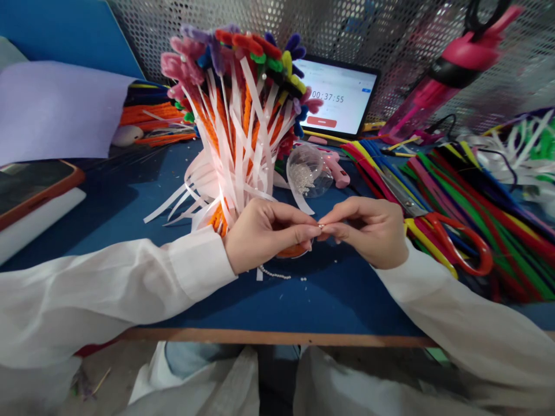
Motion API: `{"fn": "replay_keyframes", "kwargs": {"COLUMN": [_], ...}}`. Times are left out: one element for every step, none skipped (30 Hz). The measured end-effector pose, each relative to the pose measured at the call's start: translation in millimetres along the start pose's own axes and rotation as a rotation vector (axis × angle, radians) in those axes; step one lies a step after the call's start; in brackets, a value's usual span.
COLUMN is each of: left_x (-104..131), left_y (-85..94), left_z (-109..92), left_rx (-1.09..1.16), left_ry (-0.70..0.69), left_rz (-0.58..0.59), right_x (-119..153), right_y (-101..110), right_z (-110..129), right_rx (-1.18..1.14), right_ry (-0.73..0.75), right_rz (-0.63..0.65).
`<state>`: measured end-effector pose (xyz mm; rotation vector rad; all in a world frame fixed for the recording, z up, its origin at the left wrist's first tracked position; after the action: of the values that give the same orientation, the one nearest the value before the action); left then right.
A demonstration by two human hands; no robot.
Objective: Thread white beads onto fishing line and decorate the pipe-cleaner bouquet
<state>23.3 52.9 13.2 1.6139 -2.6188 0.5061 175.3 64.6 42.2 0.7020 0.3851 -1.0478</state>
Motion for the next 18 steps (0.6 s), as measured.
{"fn": "replay_keyframes", "kwargs": {"left_x": [0,0,0,0,0,0,0,0,0,0,1,1,1,1,1,1,1,1], "left_y": [0.1,0.2,0.4,0.7,1.0,1.4,1.5,1.8,2.1,2.5,2.9,3.3,3.8,4.2,4.5,4.6,4.6,4.5], "left_z": [-1,-1,-2,-2,-2,-2,-2,-2,-2,-2,-1,-2,-2,-2,-2,-2,-3,-3], "left_rx": [-0.003,-0.006,-0.01,-0.016,-0.022,-0.025,-0.029,-0.037,-0.047,-0.055,-0.063,-0.07,-0.077,-0.079,-0.081,-0.082,-0.082,-0.083], "left_ry": [-0.004,-0.008,-0.012,-0.013,-0.012,-0.01,-0.01,-0.009,-0.012,-0.014,-0.02,-0.027,-0.035,-0.044,-0.05,-0.054,-0.056,-0.054], "left_rz": [0.002,0.003,0.002,-0.001,-0.007,-0.011,-0.013,-0.016,-0.021,-0.025,-0.029,-0.035,-0.043,-0.049,-0.054,-0.057,-0.06,-0.061], "right_x": [0,0,0,0,0,-1,-1,-1,-1,-1,-1,-1,-1,-1,-1,-1,-1,-1], "right_y": [2,3,3,3,3,2,1,1,0,-1,-2,-3,-4,-5,-6,-6,-7,-8], "right_z": [4,8,11,14,17,19,21,23,25,26,27,29,30,31,32,33,33,34], "right_rx": [0.076,0.144,0.201,0.245,0.282,0.316,0.345,0.37,0.394,0.416,0.438,0.457,0.475,0.493,0.512,0.531,0.549,0.572], "right_ry": [0.041,0.079,0.113,0.146,0.178,0.205,0.229,0.254,0.28,0.308,0.338,0.371,0.407,0.443,0.475,0.497,0.511,0.521], "right_rz": [0.0,0.004,0.011,0.022,0.034,0.042,0.049,0.053,0.055,0.06,0.065,0.071,0.077,0.084,0.091,0.101,0.114,0.127]}}
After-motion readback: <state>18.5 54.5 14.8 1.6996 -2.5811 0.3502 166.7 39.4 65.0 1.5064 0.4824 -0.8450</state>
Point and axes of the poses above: each hand's wrist, its own x-axis away from the middle knuckle, its own y-axis out of the back of the hand, z = x × y, the point moved 6 cm from there along -x, towards the middle knuckle, and after that the axes turned 12 degrees about y, right-handed, at the moved point
